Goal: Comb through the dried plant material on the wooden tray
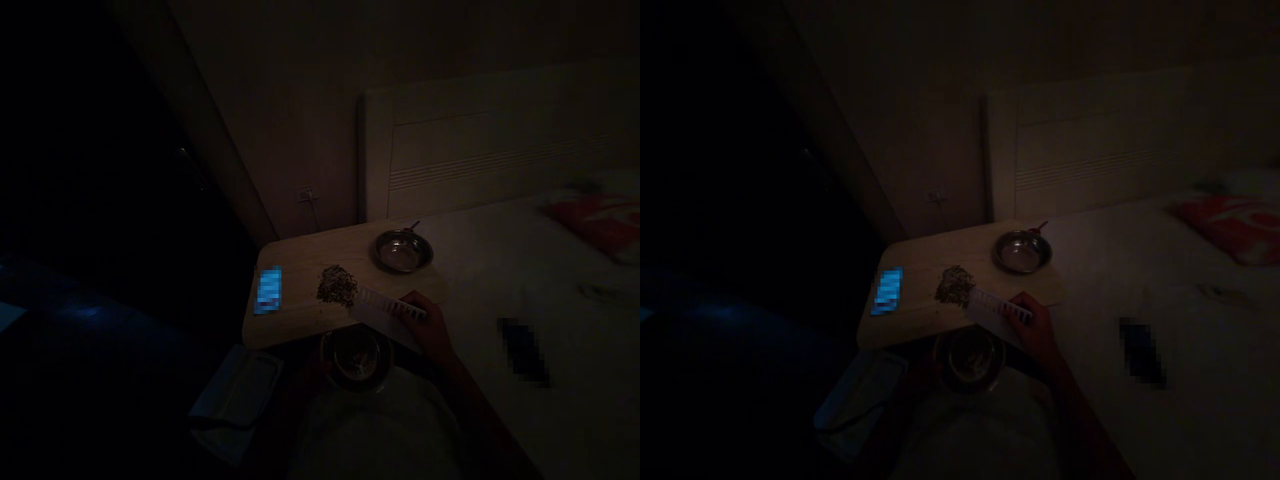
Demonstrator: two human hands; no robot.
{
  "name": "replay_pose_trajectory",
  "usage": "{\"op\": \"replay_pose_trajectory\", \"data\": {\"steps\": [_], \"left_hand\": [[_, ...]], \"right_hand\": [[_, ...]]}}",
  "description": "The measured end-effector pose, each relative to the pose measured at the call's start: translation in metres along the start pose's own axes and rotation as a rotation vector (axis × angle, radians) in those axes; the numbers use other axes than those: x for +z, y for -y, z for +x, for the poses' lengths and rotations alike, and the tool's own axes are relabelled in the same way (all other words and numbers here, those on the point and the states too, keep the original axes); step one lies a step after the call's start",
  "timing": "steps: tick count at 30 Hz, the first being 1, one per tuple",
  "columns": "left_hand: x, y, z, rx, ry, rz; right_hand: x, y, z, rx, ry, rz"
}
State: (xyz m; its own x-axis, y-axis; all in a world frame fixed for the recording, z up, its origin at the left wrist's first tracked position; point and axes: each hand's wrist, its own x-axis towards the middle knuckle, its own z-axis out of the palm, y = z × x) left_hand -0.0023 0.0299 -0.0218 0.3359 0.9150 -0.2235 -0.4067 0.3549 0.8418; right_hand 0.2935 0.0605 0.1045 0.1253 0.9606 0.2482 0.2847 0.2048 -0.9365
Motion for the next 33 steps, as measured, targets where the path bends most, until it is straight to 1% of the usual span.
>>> {"op": "replay_pose_trajectory", "data": {"steps": [3,6,11,15,19,22,26,28,31,33], "left_hand": [[-0.004,0.002,0.000,0.010,0.004,0.008],[-0.004,0.002,-0.001,-0.027,0.021,-0.026],[-0.003,0.001,0.000,0.010,0.020,-0.003],[-0.002,0.000,0.002,0.003,-0.004,-0.009],[-0.003,0.001,0.002,0.007,0.036,-0.031],[-0.005,0.006,0.002,-0.016,0.032,-0.059],[-0.007,0.010,0.001,-0.006,0.020,-0.067],[-0.004,0.008,0.001,0.004,0.028,-0.069],[0.002,0.000,0.001,0.011,0.048,-0.061],[0.006,-0.004,0.001,0.018,0.062,-0.054]], "right_hand": [[0.004,0.001,0.000,-0.003,0.007,0.007],[0.005,0.001,0.000,-0.006,0.009,-0.001],[0.003,0.000,0.001,-0.007,0.041,0.000],[-0.001,0.001,0.001,0.000,0.057,0.013],[-0.001,0.001,-0.001,0.003,0.020,0.008],[0.002,0.001,-0.003,0.009,-0.005,0.005],[0.005,0.002,-0.005,0.013,0.044,0.011],[0.005,0.001,-0.006,0.022,0.022,0.031],[0.004,-0.001,-0.005,0.058,-0.044,0.057],[0.004,-0.002,-0.005,0.078,-0.056,0.072]]}}
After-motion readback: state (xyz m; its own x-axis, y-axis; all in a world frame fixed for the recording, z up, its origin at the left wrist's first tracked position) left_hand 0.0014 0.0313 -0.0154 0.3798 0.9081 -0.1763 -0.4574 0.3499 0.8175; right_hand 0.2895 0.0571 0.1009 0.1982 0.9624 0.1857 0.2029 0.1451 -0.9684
